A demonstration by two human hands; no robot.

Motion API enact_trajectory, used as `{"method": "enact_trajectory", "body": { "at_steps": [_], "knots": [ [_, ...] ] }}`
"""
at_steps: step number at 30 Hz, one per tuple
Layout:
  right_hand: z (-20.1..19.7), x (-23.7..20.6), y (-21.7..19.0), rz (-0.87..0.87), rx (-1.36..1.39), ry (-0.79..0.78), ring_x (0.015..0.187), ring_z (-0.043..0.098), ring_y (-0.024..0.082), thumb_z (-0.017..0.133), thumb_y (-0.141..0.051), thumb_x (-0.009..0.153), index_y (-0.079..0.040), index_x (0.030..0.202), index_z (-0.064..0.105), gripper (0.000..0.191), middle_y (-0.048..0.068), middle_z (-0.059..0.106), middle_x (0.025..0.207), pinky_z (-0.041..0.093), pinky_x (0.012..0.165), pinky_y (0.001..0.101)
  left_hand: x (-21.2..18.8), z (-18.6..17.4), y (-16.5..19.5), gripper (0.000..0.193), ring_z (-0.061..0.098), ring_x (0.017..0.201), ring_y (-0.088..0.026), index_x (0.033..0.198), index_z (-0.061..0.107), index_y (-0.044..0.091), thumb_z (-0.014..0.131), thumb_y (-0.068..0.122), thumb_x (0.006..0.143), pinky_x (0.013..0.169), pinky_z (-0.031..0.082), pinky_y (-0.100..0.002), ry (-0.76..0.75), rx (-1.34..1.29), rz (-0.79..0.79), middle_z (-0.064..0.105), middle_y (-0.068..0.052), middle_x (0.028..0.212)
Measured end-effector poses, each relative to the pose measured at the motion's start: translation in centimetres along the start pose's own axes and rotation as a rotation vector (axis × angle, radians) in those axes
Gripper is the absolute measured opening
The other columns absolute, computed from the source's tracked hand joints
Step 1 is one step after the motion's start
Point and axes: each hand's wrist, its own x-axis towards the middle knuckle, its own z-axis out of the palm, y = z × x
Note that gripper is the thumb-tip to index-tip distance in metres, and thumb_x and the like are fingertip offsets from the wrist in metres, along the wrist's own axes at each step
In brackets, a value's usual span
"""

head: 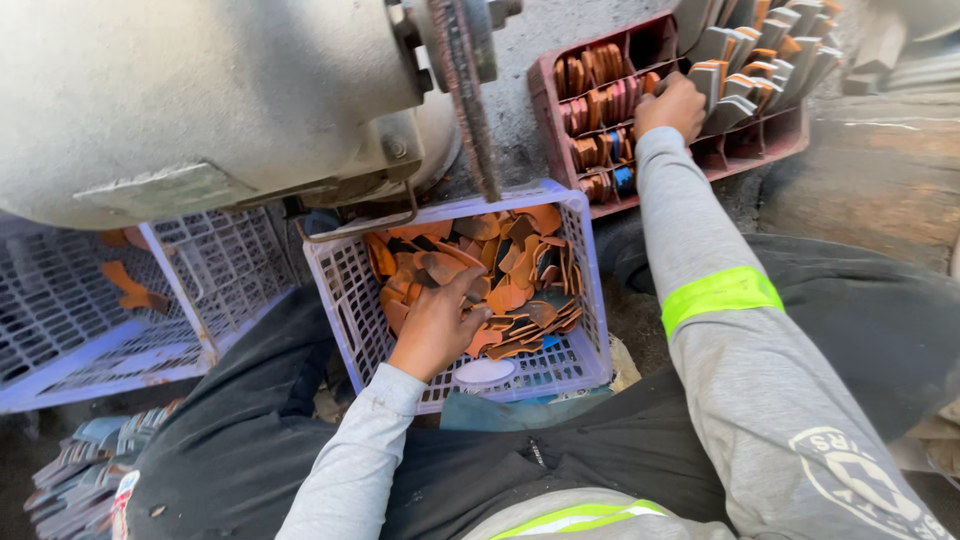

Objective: The person sits on the floor and repeatedly picks orange curved shoe parts from a white basket, inspects them, and places them into a red compartmentalized tray. The person handles the parts one at a time and continues sorting them into the tray.

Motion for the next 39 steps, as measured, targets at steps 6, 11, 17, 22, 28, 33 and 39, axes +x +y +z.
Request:
{"method": "enact_trajectory", "body": {
  "at_steps": [6, 11, 17, 22, 28, 33, 39],
  "knots": [
    [-0.5, 0.9, 0.0, -0.188, -0.044, -0.126, 0.092, 0.069, 0.042, 0.085, -0.017, 0.076, -0.015, 0.088, 0.082, 0.013, 0.023, 0.073, 0.098, 0.054, 0.084, 0.0470, 0.4, -3.1, -0.9, 0.040, 0.072, 0.085, -0.040, 0.117, 0.071, 0.007, 0.080, 0.021, 0.081, 0.074, 0.057, -0.048, 0.249, 0.040, 0.014, 0.074, -0.019, 0.092],
    [-0.4, 1.5, 0.9, -0.313, 0.006, -0.251, 0.093, 0.070, 0.041, 0.082, -0.017, 0.083, -0.009, 0.098, 0.080, 0.017, 0.025, 0.073, 0.099, 0.054, 0.089, 0.0446, -0.5, -7.5, -2.1, 0.023, 0.074, 0.082, -0.036, 0.107, 0.071, 0.004, 0.075, 0.017, 0.089, 0.071, 0.057, -0.044, 0.431, -0.015, -0.099, 0.076, -0.014, 0.088],
    [-2.3, 0.3, 1.4, -0.556, 0.124, -0.070, 0.089, 0.074, 0.039, 0.071, -0.005, 0.088, 0.001, 0.102, 0.079, 0.018, 0.025, 0.075, 0.094, 0.057, 0.087, 0.0420, -1.4, -7.7, -1.6, 0.025, 0.071, 0.084, -0.041, 0.108, 0.070, 0.001, 0.075, 0.015, 0.087, 0.074, 0.055, -0.049, 0.438, 0.051, -0.011, 0.075, -0.018, 0.088],
    [-8.5, -3.6, -1.2, -0.568, 0.171, -0.087, 0.081, 0.076, 0.033, 0.067, -0.007, 0.096, 0.003, 0.098, 0.077, 0.014, 0.021, 0.075, 0.090, 0.060, 0.080, 0.0395, -2.5, -7.1, -3.5, 0.023, 0.071, 0.086, -0.042, 0.111, 0.071, 0.005, 0.070, 0.015, 0.090, 0.078, 0.055, -0.051, 0.408, 0.039, -0.063, 0.074, -0.019, 0.088],
    [-7.7, -16.8, -3.2, -0.832, -0.181, -0.716, 0.086, 0.071, 0.041, 0.067, -0.024, 0.091, -0.002, 0.101, 0.079, 0.028, 0.026, 0.073, 0.094, 0.056, 0.088, 0.0490, -0.2, -2.2, -6.9, 0.035, 0.069, 0.094, -0.044, 0.124, 0.069, 0.014, 0.066, 0.016, 0.089, 0.085, 0.055, -0.053, 0.292, 0.152, -0.029, 0.074, -0.022, 0.104],
    [1.7, -26.4, -4.3, -0.801, -0.249, -0.979, 0.106, 0.067, 0.044, 0.054, -0.007, 0.090, -0.024, 0.152, 0.052, 0.065, 0.028, 0.068, 0.118, 0.054, 0.091, 0.0527, 0.5, 3.4, -10.3, 0.067, 0.066, 0.098, -0.047, 0.152, 0.041, 0.020, 0.068, 0.033, 0.092, 0.086, 0.053, -0.055, -0.093, 0.168, -0.214, 0.065, -0.028, 0.117],
    [3.7, -30.5, 0.4, -1.126, -0.728, -1.060, 0.137, 0.041, 0.040, 0.071, -0.022, 0.082, -0.014, 0.121, 0.075, 0.039, 0.017, 0.047, 0.143, 0.034, 0.113, 0.0604, 2.9, 2.3, -15.3, 0.061, 0.067, 0.110, -0.043, 0.148, 0.051, 0.019, 0.061, 0.013, 0.088, 0.094, 0.054, -0.051, 0.026, 0.251, -0.394, 0.069, -0.026, 0.120]
  ]
}}
